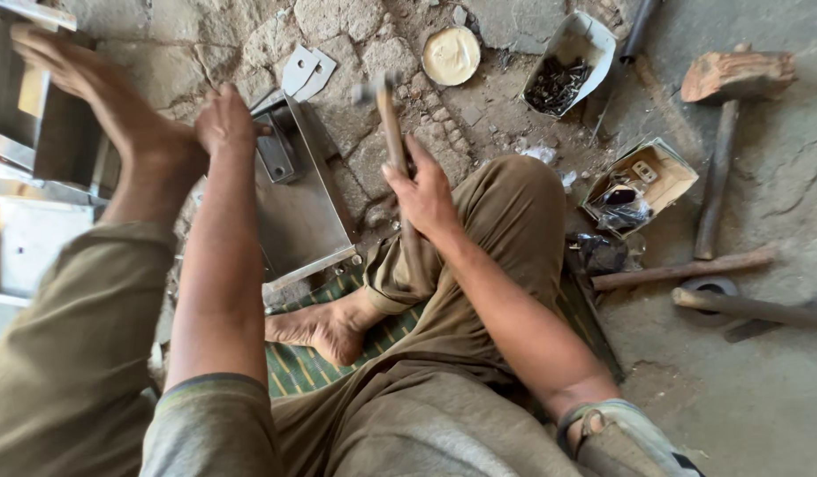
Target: The person sits on a mat and uses a hammer and metal rod to shape and secure a metal bracket inside a rectangular metal box. They repeatedly position the rod and strike it to adjust the bracket, then inspect the fit of the components.
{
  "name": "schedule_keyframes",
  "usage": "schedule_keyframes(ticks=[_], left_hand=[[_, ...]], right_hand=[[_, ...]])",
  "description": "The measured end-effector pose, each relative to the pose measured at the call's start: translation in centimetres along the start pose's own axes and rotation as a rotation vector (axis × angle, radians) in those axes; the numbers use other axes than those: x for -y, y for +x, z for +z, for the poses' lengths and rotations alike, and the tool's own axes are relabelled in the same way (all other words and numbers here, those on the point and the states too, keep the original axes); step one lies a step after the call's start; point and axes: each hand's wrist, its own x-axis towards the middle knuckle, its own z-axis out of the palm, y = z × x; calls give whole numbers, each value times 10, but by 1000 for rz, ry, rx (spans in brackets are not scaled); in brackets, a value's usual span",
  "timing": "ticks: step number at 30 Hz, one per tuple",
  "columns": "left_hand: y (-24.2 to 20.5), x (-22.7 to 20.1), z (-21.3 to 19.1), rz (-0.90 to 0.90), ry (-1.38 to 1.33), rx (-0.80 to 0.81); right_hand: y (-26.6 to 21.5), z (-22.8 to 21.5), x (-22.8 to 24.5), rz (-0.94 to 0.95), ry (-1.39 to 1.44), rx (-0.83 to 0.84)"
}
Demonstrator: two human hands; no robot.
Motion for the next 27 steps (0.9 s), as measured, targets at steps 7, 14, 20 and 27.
schedule_keyframes(ticks=[7,14,20,27], left_hand=[[27,-8,-15,219,134,194],[57,-2,-44,381,98,421],[81,4,-36,492,83,432],[88,7,-35,465,0,521]], right_hand=[[35,34,-23,32,123,-7],[62,74,-44,175,207,-31],[58,92,-35,235,27,-32],[66,82,-32,273,100,-66]])
